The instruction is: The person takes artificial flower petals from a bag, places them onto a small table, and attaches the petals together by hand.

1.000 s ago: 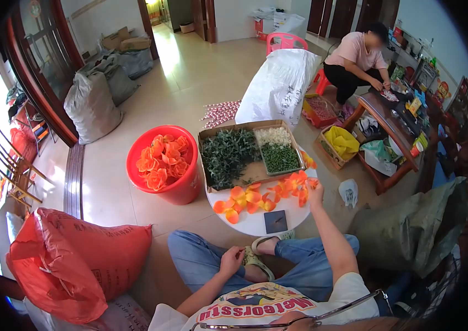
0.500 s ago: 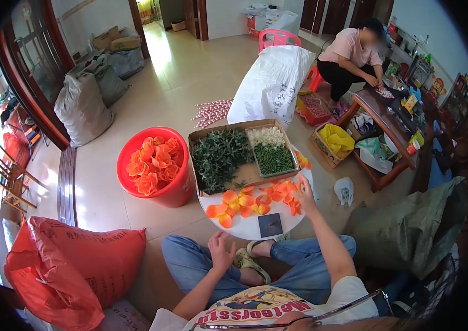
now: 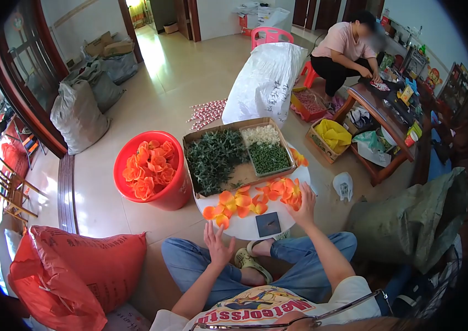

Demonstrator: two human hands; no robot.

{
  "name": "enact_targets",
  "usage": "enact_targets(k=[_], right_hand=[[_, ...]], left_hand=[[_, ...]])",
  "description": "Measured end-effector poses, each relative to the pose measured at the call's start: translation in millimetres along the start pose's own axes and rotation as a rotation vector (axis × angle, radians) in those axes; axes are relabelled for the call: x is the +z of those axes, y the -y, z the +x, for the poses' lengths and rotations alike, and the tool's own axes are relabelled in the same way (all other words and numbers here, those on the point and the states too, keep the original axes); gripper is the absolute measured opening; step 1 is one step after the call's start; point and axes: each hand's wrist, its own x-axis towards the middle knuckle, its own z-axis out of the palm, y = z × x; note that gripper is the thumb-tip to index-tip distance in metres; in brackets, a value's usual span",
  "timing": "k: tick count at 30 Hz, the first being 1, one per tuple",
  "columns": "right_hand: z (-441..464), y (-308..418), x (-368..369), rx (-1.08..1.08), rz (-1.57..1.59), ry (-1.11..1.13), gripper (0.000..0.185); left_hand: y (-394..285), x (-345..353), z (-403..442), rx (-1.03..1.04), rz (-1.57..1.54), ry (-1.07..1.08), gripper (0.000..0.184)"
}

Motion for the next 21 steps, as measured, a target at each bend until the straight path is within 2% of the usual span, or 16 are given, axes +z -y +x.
enact_targets(k=[1,4,7,10,15,19,21], right_hand=[[3.9,12.2,-2.7,-0.039,-0.057,-0.035,0.059],[7.5,2.8,30.0,-0.172,0.106,0.24,0.031],[19.7,22.0,45.6,-0.054,0.18,0.346,0.016],[28.0,15.1,60.1,-0.057,0.046,0.462,0.02],[36.2,11.2,63.5,-0.075,0.253,0.598,0.024],[34.6,8.2,61.5,-0.103,0.189,0.5,0.027],[33.9,8.9,58.2,-0.098,0.021,0.526,0.027]], left_hand=[[-1.6,1.9,7.7,0.03,0.015,-0.008,0.065],[-8.3,9.8,28.8,0.074,0.072,0.046,0.067],[-9.9,18.7,39.2,0.078,0.079,0.065,0.066],[-8.1,22.6,41.8,0.056,0.079,0.114,0.064],[-2.9,25.1,41.3,0.051,0.078,0.148,0.062],[-0.9,25.7,43.2,0.047,0.083,0.167,0.06],[-2.0,25.4,43.1,0.051,0.101,0.163,0.058]])
